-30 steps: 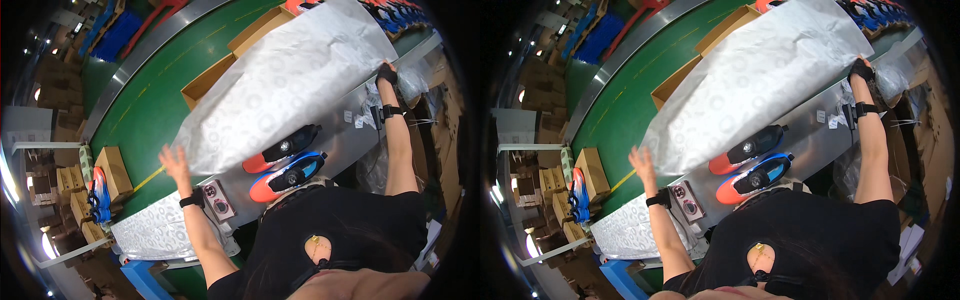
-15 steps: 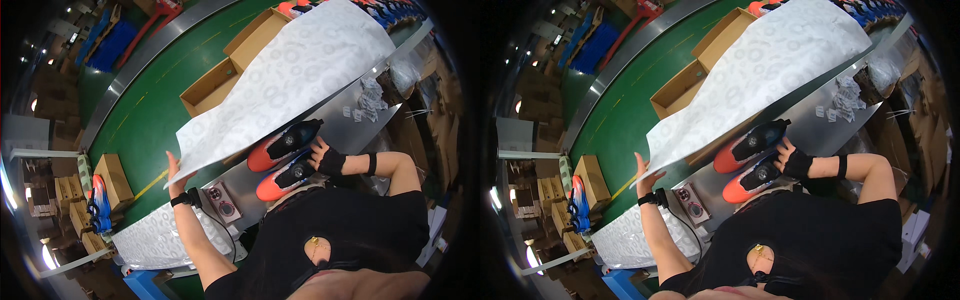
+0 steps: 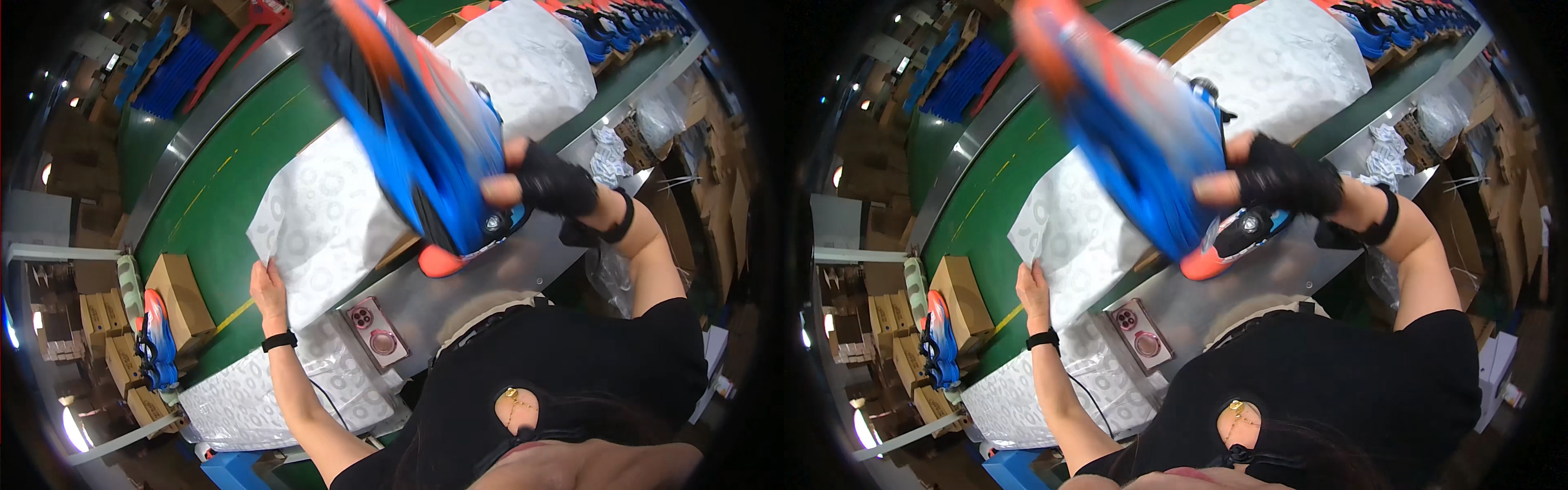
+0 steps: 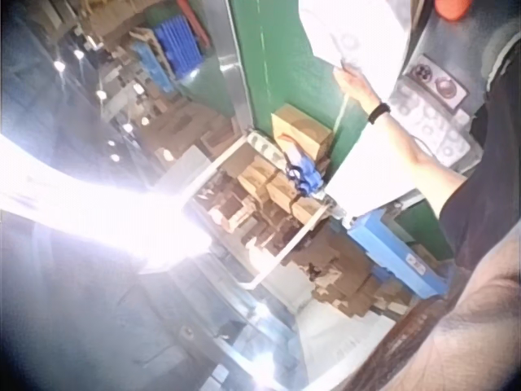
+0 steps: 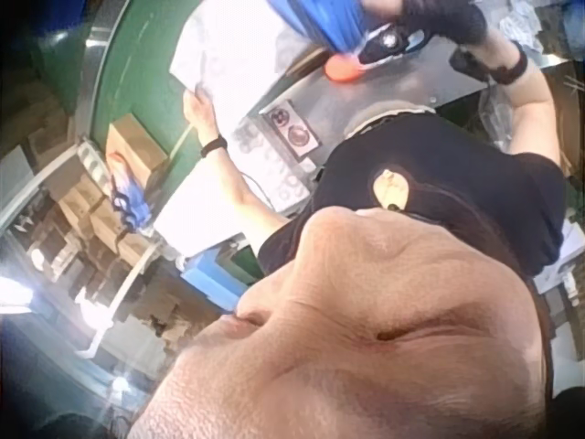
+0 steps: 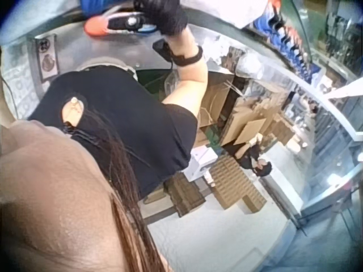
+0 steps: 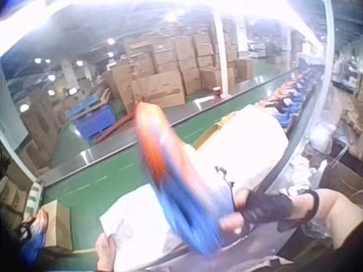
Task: Pack shoes into boxes at a workstation.
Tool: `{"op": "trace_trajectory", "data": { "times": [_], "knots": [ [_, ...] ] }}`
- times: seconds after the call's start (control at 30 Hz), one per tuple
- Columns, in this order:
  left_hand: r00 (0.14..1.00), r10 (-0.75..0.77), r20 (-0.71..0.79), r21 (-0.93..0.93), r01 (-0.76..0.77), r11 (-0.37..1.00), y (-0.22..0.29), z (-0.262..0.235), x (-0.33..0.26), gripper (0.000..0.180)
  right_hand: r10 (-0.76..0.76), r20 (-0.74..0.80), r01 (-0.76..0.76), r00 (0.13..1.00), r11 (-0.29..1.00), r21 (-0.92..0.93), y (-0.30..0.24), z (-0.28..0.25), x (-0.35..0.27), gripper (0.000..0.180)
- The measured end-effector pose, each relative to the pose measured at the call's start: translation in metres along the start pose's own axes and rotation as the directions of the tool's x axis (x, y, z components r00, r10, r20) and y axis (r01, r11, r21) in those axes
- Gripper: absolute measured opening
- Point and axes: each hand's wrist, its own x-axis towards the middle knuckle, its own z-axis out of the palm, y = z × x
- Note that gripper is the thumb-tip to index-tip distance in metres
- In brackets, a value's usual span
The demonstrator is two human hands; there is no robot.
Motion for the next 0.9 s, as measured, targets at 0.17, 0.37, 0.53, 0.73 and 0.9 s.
{"op": "trace_trajectory", "data": {
  "times": [0.17, 0.37, 0.53, 0.73, 0.9],
  "knots": [
    [0.992, 0.051, -0.114, 0.032, -0.048, 0.998, -0.038, -0.022, 0.006, 0.011, 0.113, -0.198, -0.115, 0.974, 0.993, 0.002, 0.087, -0.006, 0.074, 0.040],
    [0.742, -0.368, 0.560, -0.755, 0.640, 0.141, 0.012, -0.059, 0.061, 0.023, 0.188, -0.279, -0.298, 0.942, 0.853, -0.428, 0.151, 0.023, 0.125, 0.038],
    [0.855, -0.018, 0.518, -0.843, 0.507, -0.182, 0.117, -0.018, 0.099, 0.021, 0.162, -0.199, -0.231, 0.967, 0.887, -0.399, 0.159, 0.050, 0.150, 0.037],
    [0.821, 0.230, 0.522, -0.650, 0.208, 0.731, 0.149, 0.067, 0.092, 0.050, -0.363, -0.130, -0.137, 0.923, 0.005, -0.991, 0.179, 0.022, 0.125, 0.036],
    [0.721, 0.452, 0.526, -0.092, -0.480, 0.873, 0.152, 0.106, 0.052, 0.074, 0.054, -0.178, -0.177, 0.983, -0.020, -0.984, 0.146, -0.043, 0.037, 0.049]
  ]
}}
